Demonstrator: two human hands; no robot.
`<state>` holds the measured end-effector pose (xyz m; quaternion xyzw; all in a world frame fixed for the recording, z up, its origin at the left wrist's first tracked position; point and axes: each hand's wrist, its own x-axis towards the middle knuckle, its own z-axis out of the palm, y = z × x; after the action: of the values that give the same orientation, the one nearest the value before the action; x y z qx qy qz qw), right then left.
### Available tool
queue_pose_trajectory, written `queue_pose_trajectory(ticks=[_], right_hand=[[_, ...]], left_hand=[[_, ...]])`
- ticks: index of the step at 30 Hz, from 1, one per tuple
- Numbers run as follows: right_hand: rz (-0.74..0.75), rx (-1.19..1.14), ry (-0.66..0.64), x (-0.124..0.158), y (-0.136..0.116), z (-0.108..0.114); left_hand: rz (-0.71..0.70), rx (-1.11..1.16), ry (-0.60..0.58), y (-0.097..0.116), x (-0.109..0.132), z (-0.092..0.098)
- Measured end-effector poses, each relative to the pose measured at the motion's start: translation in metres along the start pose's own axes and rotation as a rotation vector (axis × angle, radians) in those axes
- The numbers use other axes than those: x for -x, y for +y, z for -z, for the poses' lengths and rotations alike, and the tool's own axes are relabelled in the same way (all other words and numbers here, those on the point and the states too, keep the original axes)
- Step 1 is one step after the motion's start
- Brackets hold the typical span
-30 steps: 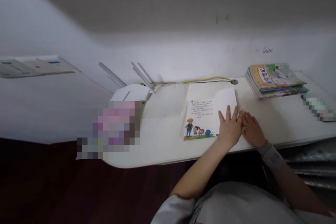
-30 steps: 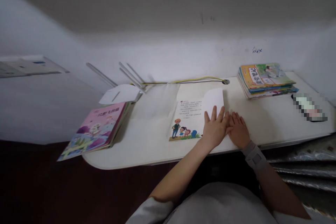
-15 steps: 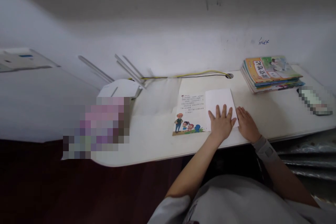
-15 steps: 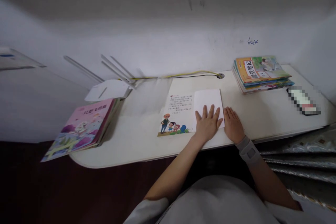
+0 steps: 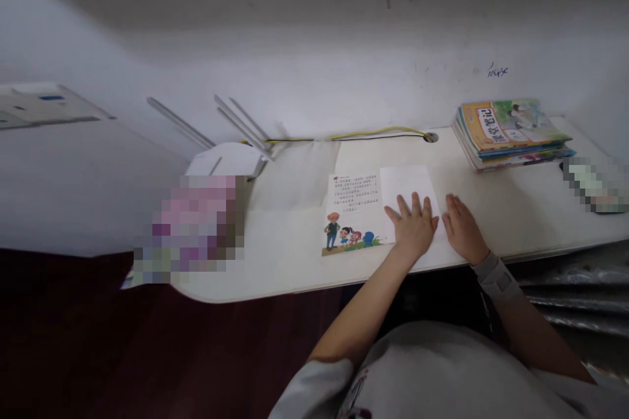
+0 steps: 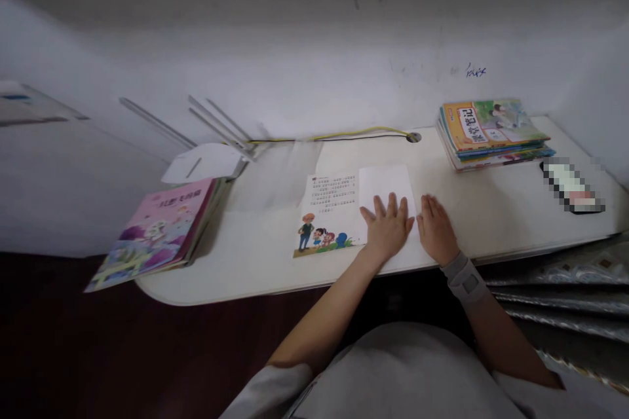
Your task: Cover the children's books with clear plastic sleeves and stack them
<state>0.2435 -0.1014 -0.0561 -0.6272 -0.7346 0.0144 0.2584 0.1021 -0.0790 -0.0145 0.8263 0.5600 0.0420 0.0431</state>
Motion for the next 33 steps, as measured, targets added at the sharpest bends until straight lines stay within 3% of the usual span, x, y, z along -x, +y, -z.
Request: queue_pose_trajectory(ticks=[7,16,24,29,33], right_hand=[[0.011,0.019,-0.040,-0.001,0.001,0.000],[-0.090,0.130,-0.077,-0.002,-0.005,0.004],[-0.031,0.207,-0.137,-0.001,-0.005,0.012],[0.033,0.284,-0.209,-0.022,0.002,0.030],[0.081,0.318,-0.262,-0.048,0.006,0.028]], left_hand=[[-0.015,-0.009,0.013,0.009,0.008,-0.002],[-0.058,-0.008,-0.030,0.005,0.016,0.003],[-0.140,-0.026,-0.054,-0.006,0.014,0.009],[-0.256,-0.045,-0.062,-0.018,0.002,0.023],[-0.265,-0.059,-0.103,-0.024,-0.014,0.032]])
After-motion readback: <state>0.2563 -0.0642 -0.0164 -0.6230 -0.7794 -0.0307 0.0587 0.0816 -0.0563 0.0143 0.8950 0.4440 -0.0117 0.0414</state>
